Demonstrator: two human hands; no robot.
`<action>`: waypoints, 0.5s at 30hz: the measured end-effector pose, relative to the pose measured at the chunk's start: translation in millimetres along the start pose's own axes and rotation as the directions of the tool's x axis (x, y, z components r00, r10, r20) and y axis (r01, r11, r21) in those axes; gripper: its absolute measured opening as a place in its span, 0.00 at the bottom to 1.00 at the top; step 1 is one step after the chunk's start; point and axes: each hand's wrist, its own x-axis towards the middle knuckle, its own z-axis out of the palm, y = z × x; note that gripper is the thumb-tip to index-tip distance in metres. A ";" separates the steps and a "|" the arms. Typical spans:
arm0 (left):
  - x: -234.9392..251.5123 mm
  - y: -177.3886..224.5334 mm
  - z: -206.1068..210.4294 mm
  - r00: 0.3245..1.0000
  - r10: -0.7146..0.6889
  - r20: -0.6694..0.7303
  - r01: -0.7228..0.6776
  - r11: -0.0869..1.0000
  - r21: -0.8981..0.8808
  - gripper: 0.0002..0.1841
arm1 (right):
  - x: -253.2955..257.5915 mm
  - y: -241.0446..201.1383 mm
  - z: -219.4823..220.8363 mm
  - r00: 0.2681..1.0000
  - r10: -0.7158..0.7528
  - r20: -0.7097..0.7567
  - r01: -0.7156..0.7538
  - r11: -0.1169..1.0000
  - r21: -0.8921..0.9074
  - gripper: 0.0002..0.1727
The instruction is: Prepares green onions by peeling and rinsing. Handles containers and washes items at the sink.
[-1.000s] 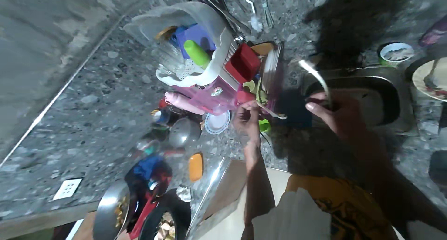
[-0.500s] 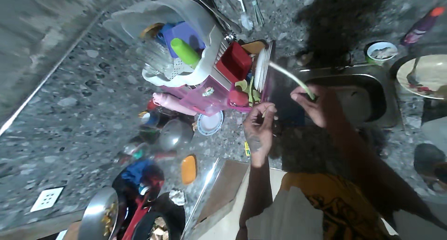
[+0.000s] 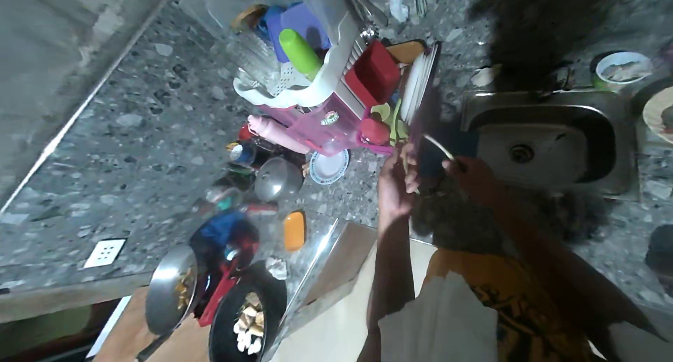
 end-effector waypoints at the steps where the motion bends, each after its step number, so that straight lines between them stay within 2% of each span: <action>1: 0.1 -2.5 -1.8 1.000 0.009 -0.011 -0.009 1.000 -0.002 0.27 | -3.1 -1.8 -4.3 0.999 -0.036 -0.029 0.038 0.997 0.067 0.22; 4: -1.5 -10.0 -3.7 0.999 0.039 -0.035 -0.036 0.997 0.074 0.26 | -12.4 -8.2 -14.9 0.972 -0.211 -0.103 0.233 0.921 0.313 0.20; 6: -0.8 -19.0 -0.3 0.993 0.087 -0.076 -0.068 0.971 0.227 0.21 | -22.6 -18.9 -26.8 0.949 -0.296 -0.106 0.314 0.868 0.386 0.19; 8: 0.2 -27.4 6.6 0.980 0.185 -0.073 -0.142 0.906 0.400 0.13 | -30.5 -26.3 -36.9 0.929 -0.359 -0.095 0.366 0.842 0.397 0.17; 10: 1.1 -32.5 14.3 0.962 0.271 0.016 -0.242 0.830 0.502 0.11 | -38.8 -34.7 -44.7 0.924 -0.370 -0.094 0.377 0.851 0.364 0.15; 15: -4.1 -28.1 46.1 0.909 0.364 0.203 -0.413 0.724 0.552 0.09 | -59.5 -56.5 -54.8 0.945 -0.290 -0.149 0.320 0.913 0.253 0.10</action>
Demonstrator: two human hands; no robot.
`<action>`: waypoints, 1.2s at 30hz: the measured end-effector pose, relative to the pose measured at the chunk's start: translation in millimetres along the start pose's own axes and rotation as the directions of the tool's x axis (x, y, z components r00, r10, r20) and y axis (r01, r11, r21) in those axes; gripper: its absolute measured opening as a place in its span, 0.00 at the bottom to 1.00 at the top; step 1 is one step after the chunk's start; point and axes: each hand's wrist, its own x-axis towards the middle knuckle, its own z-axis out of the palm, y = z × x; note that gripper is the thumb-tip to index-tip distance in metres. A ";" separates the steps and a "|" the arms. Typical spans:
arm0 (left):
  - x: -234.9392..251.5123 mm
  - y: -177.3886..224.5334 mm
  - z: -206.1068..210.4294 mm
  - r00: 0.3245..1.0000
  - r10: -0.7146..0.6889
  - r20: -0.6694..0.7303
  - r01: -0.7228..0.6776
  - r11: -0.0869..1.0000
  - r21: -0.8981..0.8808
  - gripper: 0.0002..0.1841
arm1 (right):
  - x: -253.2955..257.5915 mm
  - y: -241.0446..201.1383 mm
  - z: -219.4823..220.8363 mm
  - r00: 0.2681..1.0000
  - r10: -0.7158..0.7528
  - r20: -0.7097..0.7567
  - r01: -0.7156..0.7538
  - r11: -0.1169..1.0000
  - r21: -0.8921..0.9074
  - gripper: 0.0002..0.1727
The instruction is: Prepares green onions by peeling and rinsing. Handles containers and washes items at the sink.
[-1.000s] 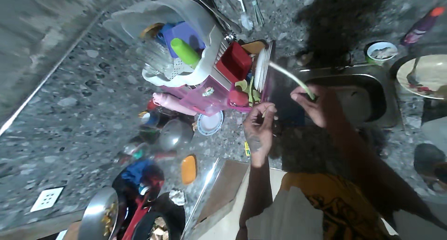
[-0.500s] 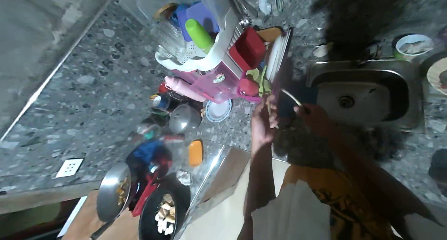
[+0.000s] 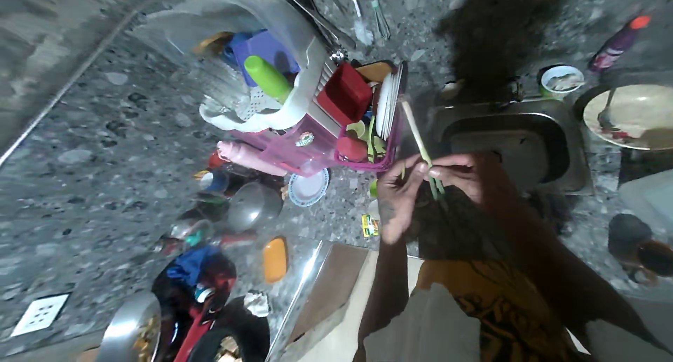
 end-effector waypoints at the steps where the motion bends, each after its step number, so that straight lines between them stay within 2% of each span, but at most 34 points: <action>1: 0.1 4.2 3.0 1.000 0.015 0.011 -0.016 1.000 0.021 0.09 | -1.5 -1.5 -0.7 1.000 -0.001 -0.028 0.000 1.000 -0.028 0.10; 5: 0.8 11.1 9.8 0.996 0.081 0.031 -0.083 0.994 0.067 0.06 | -8.0 -3.6 -6.5 0.994 -0.061 -0.088 0.047 0.988 -0.147 0.11; 7: 0.7 12.3 11.8 0.995 0.096 0.031 -0.098 0.990 0.098 0.05 | -11.0 -1.3 -7.6 0.981 -0.146 -0.127 0.118 0.971 -0.209 0.12; 10: 0.6 13.9 12.8 0.995 0.087 0.040 -0.091 0.989 0.113 0.04 | -12.7 1.1 -6.5 0.938 -0.292 -0.188 0.253 0.945 -0.208 0.13; 14: 2.6 14.8 8.2 0.994 0.033 0.103 -0.043 0.994 0.096 0.01 | -14.7 0.3 -9.6 0.914 -0.356 -0.197 0.314 0.925 -0.212 0.10; 17: 2.7 17.1 6.8 0.990 0.069 0.124 -0.090 0.981 0.174 0.02 | -15.7 0.0 -12.5 0.899 -0.378 -0.220 0.319 0.912 -0.259 0.09; 20: -0.5 21.3 7.1 0.980 0.096 0.174 -0.137 0.961 0.242 0.07 | -16.5 1.4 -13.8 0.891 -0.393 -0.229 0.324 0.902 -0.287 0.09; 29: -4.2 19.7 12.8 0.988 0.090 0.124 -0.125 0.944 0.306 0.05 | -15.4 7.3 -5.3 0.864 -0.437 -0.250 0.331 0.868 -0.370 0.07; 33: -5.6 18.6 12.4 0.989 0.094 0.112 -0.126 0.938 0.322 0.04 | -14.6 8.0 -7.1 0.834 -0.464 -0.299 0.299 0.835 -0.461 0.06; 36: -6.5 18.5 8.5 0.990 0.074 0.120 -0.110 0.937 0.331 0.04 | -13.7 3.9 -19.5 0.832 -0.427 -0.353 0.220 0.839 -0.497 0.07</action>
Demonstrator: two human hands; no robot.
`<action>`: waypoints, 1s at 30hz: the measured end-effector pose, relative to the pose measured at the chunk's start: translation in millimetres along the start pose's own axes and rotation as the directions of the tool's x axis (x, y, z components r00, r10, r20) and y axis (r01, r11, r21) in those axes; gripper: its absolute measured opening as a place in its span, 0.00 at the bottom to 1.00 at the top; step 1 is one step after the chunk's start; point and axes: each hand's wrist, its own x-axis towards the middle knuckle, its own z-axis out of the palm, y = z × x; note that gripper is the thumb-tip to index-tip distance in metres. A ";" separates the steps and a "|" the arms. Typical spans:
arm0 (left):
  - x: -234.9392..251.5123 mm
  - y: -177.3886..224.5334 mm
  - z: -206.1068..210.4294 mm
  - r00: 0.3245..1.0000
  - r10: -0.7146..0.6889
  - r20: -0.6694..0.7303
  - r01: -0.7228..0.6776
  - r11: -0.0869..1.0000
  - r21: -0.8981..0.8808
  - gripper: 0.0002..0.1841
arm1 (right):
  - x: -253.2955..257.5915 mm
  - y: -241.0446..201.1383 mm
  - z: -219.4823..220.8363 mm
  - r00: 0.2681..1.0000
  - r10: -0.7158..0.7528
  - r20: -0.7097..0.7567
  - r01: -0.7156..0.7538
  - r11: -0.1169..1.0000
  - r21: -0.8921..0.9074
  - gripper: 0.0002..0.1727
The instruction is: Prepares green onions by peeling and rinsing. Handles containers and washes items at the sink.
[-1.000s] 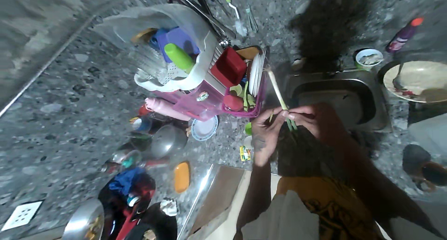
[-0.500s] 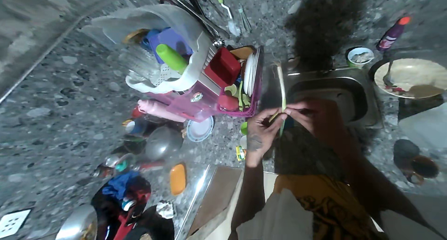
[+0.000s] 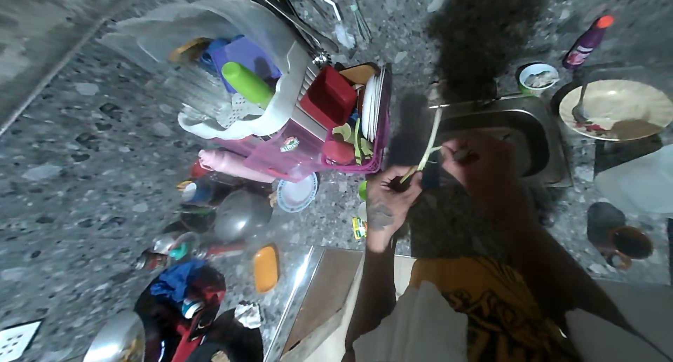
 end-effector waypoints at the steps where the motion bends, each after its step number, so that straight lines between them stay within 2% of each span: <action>1: -0.5 -0.8 -1.3 1.000 0.001 0.014 -0.001 1.000 0.002 0.04 | 3.2 1.3 -5.2 1.000 0.028 0.006 -0.028 1.000 -0.012 0.08; 9: -0.5 -4.2 -9.1 0.984 -0.004 0.180 0.025 0.994 -0.111 0.06 | 21.6 17.3 -24.6 0.984 0.167 -0.055 -0.168 0.986 -0.008 0.10; 13: -0.9 -10.7 -17.2 0.966 0.029 0.258 0.031 0.973 -0.227 0.08 | 35.5 35.4 -36.5 0.952 0.263 -0.155 -0.261 0.965 0.034 0.13; 16: -2.1 -16.6 -24.7 0.958 0.007 0.287 0.085 0.948 -0.306 0.08 | 38.4 47.7 -54.2 0.931 0.328 -0.158 -0.319 0.945 0.076 0.17; 19: -2.2 -21.0 -29.4 0.946 -0.050 0.320 0.172 0.915 -0.366 0.10 | 36.0 41.9 -50.4 0.910 0.384 -0.153 -0.374 0.923 0.094 0.16; 22: 0.1 -23.0 -28.4 0.923 -0.114 0.368 0.293 0.829 -0.477 0.12 | 30.4 39.8 -35.3 0.964 0.223 -0.147 -0.225 0.974 0.004 0.15; 24: 1.9 -23.1 -26.4 0.912 -0.143 0.384 0.348 0.766 -0.541 0.12 | 23.4 39.1 -22.5 0.981 0.133 -0.140 -0.130 0.991 0.032 0.13; 26: 3.1 -22.6 -24.1 0.908 -0.150 0.391 0.372 0.718 -0.588 0.13 | 15.9 31.0 -10.0 0.977 0.195 -0.080 -0.177 0.965 0.192 0.07; 27: 3.7 -22.3 -23.5 0.907 -0.149 0.394 0.376 0.709 -0.596 0.13 | 12.9 26.0 -5.2 0.969 0.247 0.009 -0.240 0.929 0.283 0.05; 30: 5.2 -21.9 -21.1 0.909 -0.141 0.392 0.370 0.706 -0.604 0.12 | 6.9 8.8 4.0 0.907 0.289 0.307 -0.404 0.801 0.441 0.09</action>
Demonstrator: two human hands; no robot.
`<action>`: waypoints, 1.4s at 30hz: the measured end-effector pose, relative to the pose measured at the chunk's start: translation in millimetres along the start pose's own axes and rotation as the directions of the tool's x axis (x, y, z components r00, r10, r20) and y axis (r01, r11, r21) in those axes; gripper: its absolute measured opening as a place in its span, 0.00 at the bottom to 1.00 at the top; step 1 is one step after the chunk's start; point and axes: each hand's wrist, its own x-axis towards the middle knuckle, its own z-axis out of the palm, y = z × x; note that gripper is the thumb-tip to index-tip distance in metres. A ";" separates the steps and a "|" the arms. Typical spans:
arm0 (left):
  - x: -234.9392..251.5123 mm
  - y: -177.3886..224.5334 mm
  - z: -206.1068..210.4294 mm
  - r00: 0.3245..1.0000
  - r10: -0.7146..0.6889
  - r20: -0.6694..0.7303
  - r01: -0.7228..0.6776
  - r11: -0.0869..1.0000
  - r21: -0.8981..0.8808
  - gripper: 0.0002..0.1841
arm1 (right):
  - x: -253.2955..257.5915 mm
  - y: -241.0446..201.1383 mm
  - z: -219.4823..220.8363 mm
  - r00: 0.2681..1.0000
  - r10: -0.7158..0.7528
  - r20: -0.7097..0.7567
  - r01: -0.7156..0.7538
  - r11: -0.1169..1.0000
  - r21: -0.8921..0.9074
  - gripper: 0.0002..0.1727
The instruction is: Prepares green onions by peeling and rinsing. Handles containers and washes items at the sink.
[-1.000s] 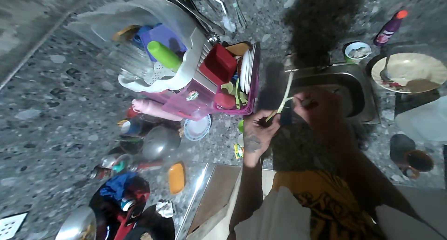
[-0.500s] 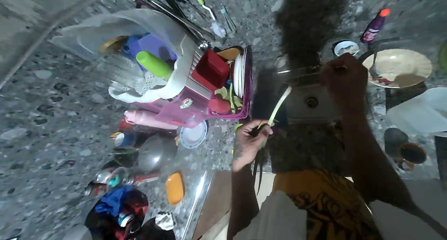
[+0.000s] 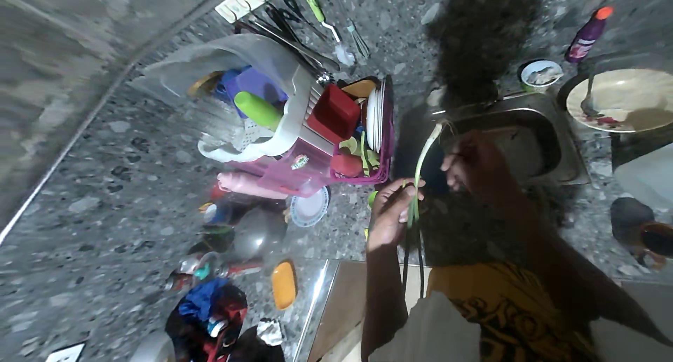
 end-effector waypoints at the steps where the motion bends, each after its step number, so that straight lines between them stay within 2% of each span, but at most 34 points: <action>1: 0.9 -0.5 0.7 1.000 0.008 0.000 -0.008 1.000 0.017 0.11 | -2.4 -0.2 3.7 0.998 -0.002 0.055 0.001 1.000 0.011 0.11; 3: 2.7 -1.7 1.9 0.999 0.036 -0.003 -0.036 0.998 0.055 0.11 | -6.8 -1.8 9.8 0.994 -0.021 0.103 0.025 0.999 -0.036 0.14; 7: 5.7 -5.2 5.8 0.992 0.114 -0.059 -0.098 0.971 0.218 0.07 | -14.0 -5.2 17.8 0.994 -0.072 0.078 0.081 0.989 -0.126 0.15; 11: 5.5 -4.2 8.8 0.987 0.149 -0.068 -0.124 0.951 0.285 0.06 | -13.5 -9.6 16.1 1.000 0.007 0.009 -0.005 0.981 -0.194 0.10; 13: 4.9 -3.8 7.7 0.989 0.140 -0.046 -0.121 0.952 0.281 0.07 | -12.3 -10.4 13.5 0.999 0.036 0.019 -0.032 0.982 -0.184 0.08; 16: 4.4 -3.5 5.1 0.994 0.111 -0.014 -0.105 0.965 0.239 0.08 | -9.6 -6.7 9.6 1.000 0.007 0.020 -0.003 0.980 -0.201 0.09; 21: 2.6 -3.8 -1.6 0.995 0.061 0.076 -0.077 0.966 0.245 0.09 | -5.4 -7.9 -2.0 0.991 -0.059 -0.118 0.032 0.976 -0.216 0.08; 24: 3.7 -7.6 -1.7 0.992 0.071 0.100 -0.094 0.963 0.251 0.10 | -3.7 -4.0 -6.0 0.983 -0.111 -0.147 0.081 0.977 -0.196 0.08; 31: 1.3 -7.6 1.8 0.996 0.070 0.055 -0.082 0.962 0.260 0.10 | -1.8 5.7 -6.5 0.923 -0.180 -0.339 0.114 0.972 -0.205 0.10; 34: 0.3 -9.3 1.9 0.994 0.084 0.066 -0.099 0.956 0.275 0.09 | -0.3 10.2 -6.2 0.916 -0.190 -0.354 0.142 0.977 -0.158 0.09; 37: 0.6 -10.6 5.3 0.993 0.110 0.047 -0.119 0.940 0.319 0.09 | 0.4 13.3 -6.0 0.928 -0.154 -0.339 0.129 0.987 -0.095 0.09; 39: 0.4 -9.4 8.1 0.992 0.124 0.036 -0.128 0.928 0.349 0.09 | -0.6 11.0 -6.6 0.947 -0.060 -0.315 0.046 0.998 -0.053 0.13; 42: 0.4 -7.7 12.3 0.991 0.130 0.024 -0.130 0.916 0.379 0.08 | -2.4 6.3 -8.7 0.980 0.047 -0.194 -0.052 0.998 -0.019 0.18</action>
